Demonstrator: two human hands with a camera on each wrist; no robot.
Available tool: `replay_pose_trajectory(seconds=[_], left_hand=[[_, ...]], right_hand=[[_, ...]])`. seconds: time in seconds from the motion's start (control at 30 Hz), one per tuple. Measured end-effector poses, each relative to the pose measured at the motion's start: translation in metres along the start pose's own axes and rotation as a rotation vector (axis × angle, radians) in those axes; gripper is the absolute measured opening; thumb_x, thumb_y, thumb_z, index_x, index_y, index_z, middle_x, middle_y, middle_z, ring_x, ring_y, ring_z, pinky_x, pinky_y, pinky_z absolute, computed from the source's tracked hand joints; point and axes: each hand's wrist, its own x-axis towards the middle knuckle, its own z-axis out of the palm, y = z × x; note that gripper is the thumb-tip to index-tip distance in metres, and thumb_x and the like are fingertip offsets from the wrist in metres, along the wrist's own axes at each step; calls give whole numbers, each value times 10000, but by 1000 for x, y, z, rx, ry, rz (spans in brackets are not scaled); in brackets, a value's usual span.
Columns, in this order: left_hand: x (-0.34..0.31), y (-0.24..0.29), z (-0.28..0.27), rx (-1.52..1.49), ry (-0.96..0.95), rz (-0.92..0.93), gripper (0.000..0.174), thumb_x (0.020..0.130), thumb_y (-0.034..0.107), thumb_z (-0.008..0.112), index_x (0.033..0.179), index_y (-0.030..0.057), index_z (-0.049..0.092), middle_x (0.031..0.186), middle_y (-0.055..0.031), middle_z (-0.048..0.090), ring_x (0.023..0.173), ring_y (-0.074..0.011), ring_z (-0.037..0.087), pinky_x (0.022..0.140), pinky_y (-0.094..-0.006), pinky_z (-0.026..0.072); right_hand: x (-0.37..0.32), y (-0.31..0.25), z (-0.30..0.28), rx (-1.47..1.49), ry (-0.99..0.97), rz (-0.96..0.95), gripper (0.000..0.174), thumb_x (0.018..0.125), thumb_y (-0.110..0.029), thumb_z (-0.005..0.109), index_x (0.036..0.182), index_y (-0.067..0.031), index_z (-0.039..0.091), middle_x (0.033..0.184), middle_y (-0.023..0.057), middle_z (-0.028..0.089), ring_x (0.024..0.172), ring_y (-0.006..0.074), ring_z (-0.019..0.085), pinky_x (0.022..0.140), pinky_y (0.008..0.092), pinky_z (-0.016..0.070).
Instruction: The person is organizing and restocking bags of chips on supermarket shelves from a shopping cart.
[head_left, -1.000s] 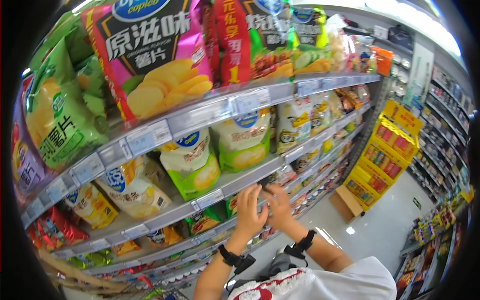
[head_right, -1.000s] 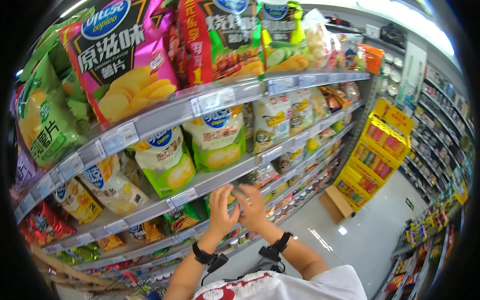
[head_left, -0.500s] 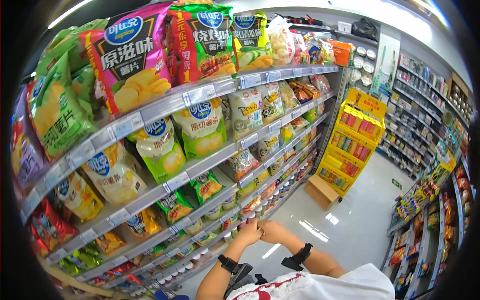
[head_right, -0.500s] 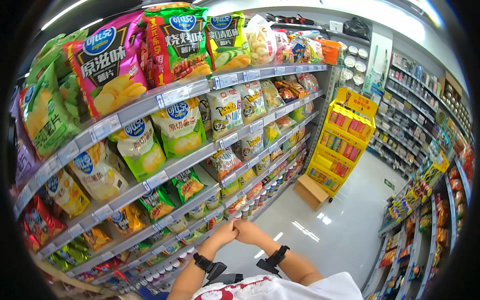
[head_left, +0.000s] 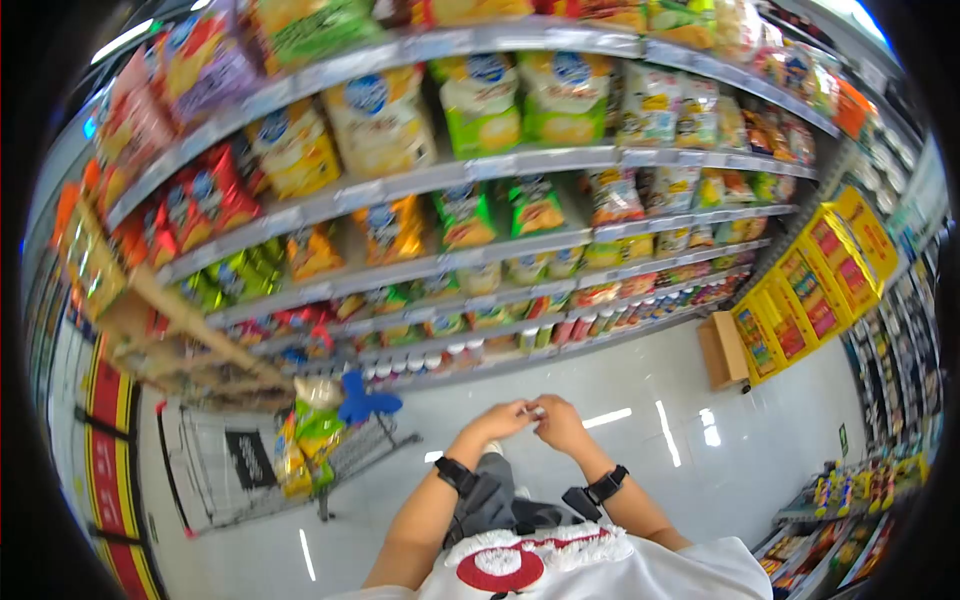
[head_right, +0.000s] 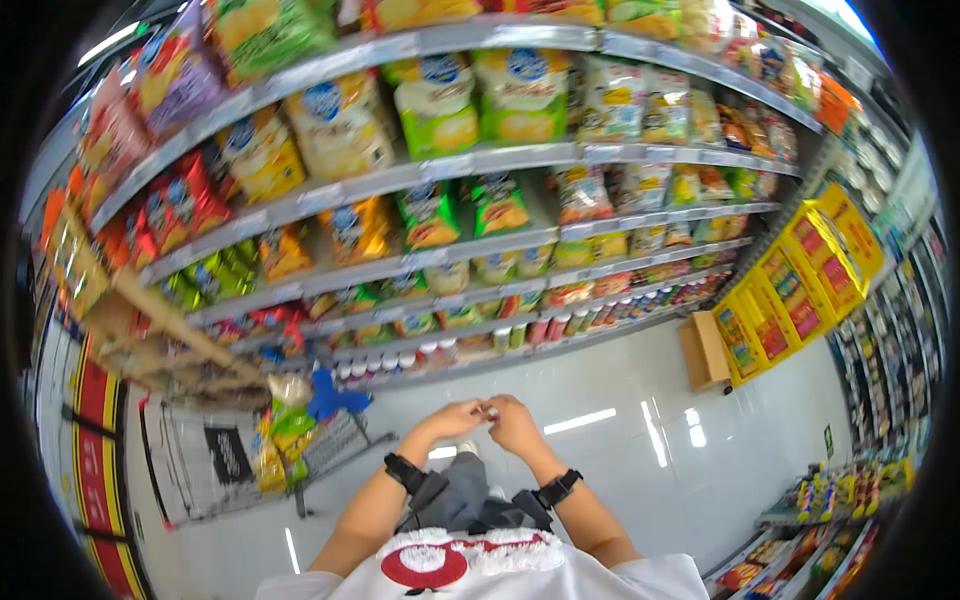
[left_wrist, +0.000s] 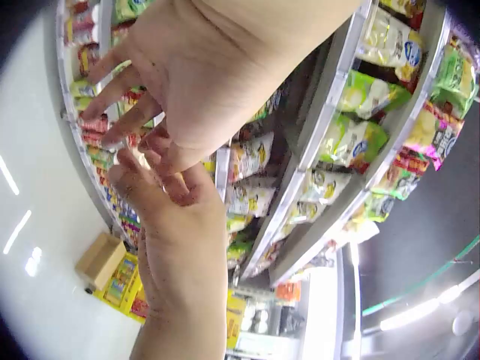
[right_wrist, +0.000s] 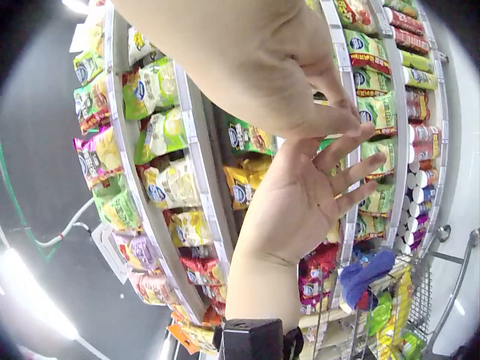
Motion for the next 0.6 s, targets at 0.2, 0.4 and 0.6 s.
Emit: replay_pose_trajectory(seconds=[0.2, 0.4, 0.6], left_hand=[[-117, -8, -39, -92, 171, -326, 465, 847, 386, 523, 1187, 69, 537, 1059, -195, 622, 970, -333, 597, 838, -356, 457], [-223, -90, -81, -181, 254, -443, 509, 842, 461, 491, 1161, 71, 559, 1088, -202, 607, 1036, -330, 567, 873, -367, 436], [-362, -173, -157, -445, 738, -510, 419, 842, 394, 528, 1096, 66, 588, 982, -164, 638, 910, -293, 604, 799, -347, 459]], right_hand=[[10, -54, 67, 125, -337, 83, 297, 684, 38, 624, 969, -40, 598, 916, 109, 639, 694, 185, 669, 627, 291, 542], [31, -142, 159, 61, -852, 247, 241, 779, -49, 568, 1019, -50, 592, 803, 92, 646, 584, 163, 648, 506, 264, 524], [41, -197, 315, 50, -1016, 40, 235, 791, -143, 572, 1000, -39, 603, 771, 102, 651, 538, 167, 632, 505, 283, 505]])
